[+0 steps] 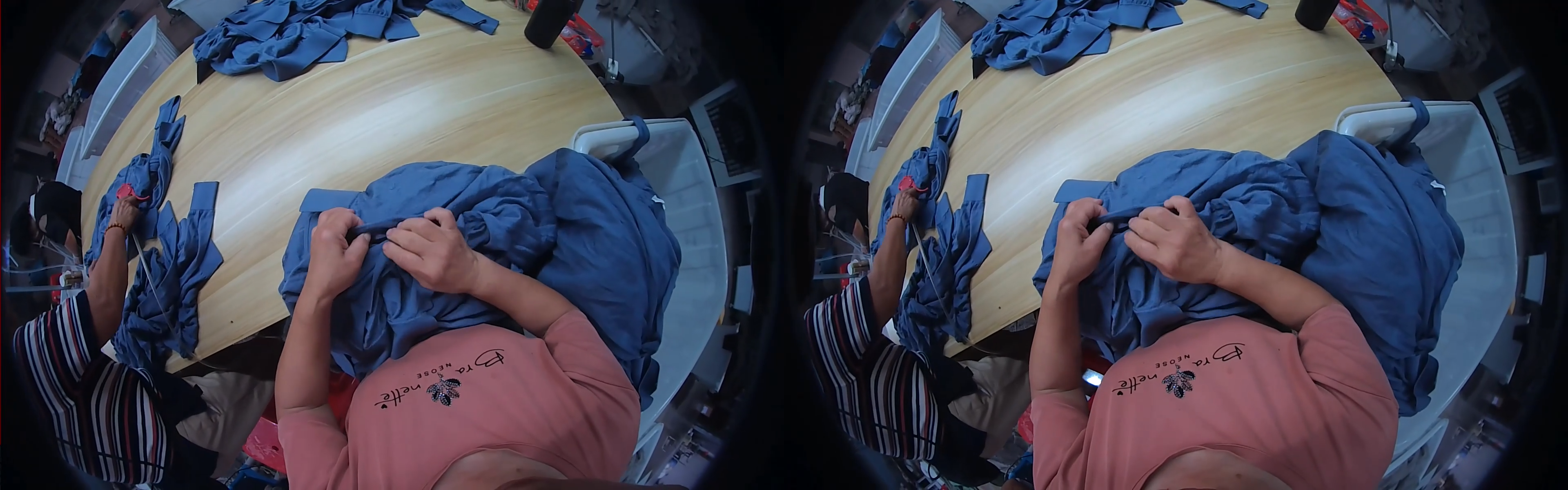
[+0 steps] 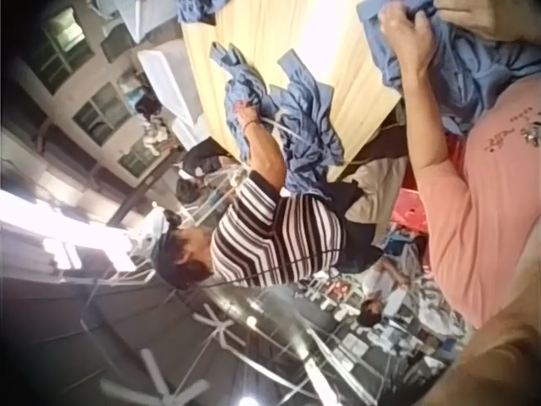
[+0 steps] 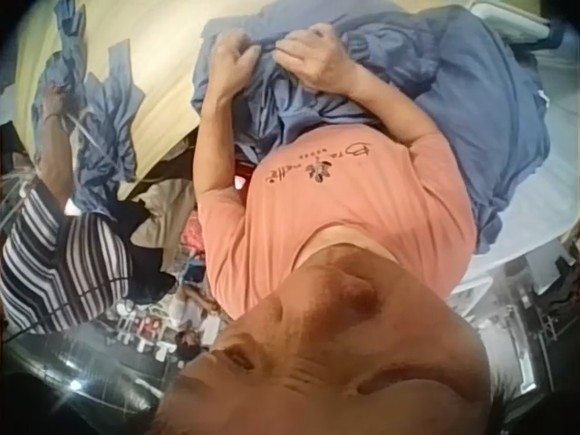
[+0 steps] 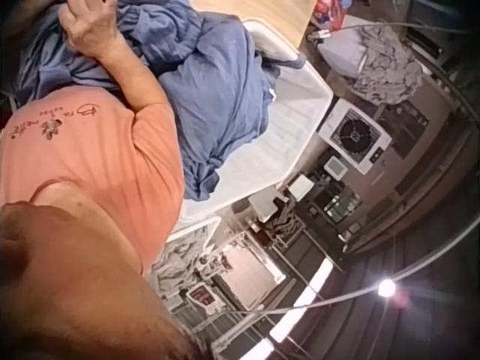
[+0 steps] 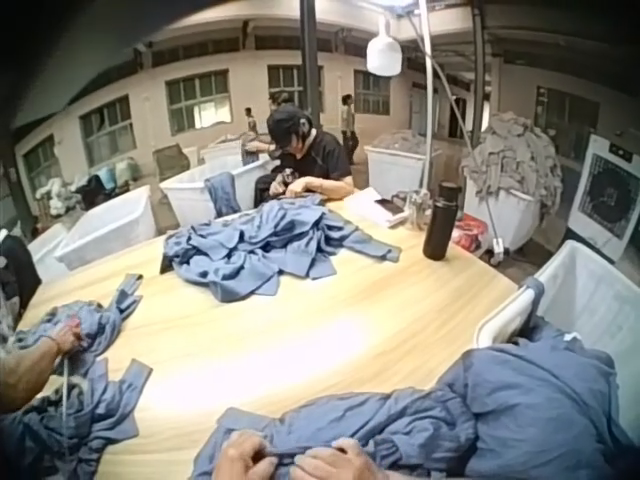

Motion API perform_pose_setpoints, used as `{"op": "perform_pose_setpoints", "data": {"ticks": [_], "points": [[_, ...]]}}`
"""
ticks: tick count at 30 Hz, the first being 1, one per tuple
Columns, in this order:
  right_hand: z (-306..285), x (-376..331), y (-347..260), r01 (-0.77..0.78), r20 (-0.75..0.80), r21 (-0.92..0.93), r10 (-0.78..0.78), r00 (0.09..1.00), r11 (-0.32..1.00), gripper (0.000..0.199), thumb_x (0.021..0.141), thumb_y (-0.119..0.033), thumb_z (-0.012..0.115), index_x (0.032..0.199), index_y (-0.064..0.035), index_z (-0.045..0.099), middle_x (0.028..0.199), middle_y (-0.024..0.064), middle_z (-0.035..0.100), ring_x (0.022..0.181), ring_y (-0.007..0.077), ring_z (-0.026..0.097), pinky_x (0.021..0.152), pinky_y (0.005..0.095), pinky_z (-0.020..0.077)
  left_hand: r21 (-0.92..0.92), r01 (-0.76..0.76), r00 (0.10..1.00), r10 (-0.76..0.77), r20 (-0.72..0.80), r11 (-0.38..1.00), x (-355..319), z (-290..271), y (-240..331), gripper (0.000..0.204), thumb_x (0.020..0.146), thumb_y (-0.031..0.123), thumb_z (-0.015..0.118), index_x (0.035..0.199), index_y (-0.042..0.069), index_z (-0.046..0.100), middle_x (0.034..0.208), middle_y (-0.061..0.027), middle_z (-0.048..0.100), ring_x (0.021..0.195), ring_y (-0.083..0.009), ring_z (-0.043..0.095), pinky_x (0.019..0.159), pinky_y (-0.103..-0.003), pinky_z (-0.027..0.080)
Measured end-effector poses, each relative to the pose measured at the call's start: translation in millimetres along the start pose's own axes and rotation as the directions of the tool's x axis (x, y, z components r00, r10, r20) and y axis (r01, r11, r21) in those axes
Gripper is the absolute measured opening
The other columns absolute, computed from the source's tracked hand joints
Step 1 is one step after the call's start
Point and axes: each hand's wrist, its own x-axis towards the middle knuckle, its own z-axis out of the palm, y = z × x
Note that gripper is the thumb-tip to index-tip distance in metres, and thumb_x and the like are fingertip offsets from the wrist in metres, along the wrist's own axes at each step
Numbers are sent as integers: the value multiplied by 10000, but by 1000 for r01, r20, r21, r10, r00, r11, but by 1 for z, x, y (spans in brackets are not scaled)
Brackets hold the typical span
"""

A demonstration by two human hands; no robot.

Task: Inspecting blue fabric garments for quality and sorting them into containers.

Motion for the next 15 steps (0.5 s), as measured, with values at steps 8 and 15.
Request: {"op": "perform_pose_setpoints", "data": {"ticks": [8,15], "points": [[10,6,-5,31,-66,26,-30,997,999,189,725,-96,632,911,-74,650,876,12,621,822,155,593,856,377,364,-211,51,999,-51,5,976,0,1,-8,123,684,14,638,795,-8,589,858,-97,599,902,-228,553,782,-316,440],[20,14,-9,86,-70,152,-76,995,985,198,666,-38,617,863,-46,626,583,-5,381,550,159,444,628,328,358,-306,192,975,-144,171,933,2,-4,-7,76,686,3,634,725,-2,570,786,-58,592,891,-176,535,776,-292,417]]}}
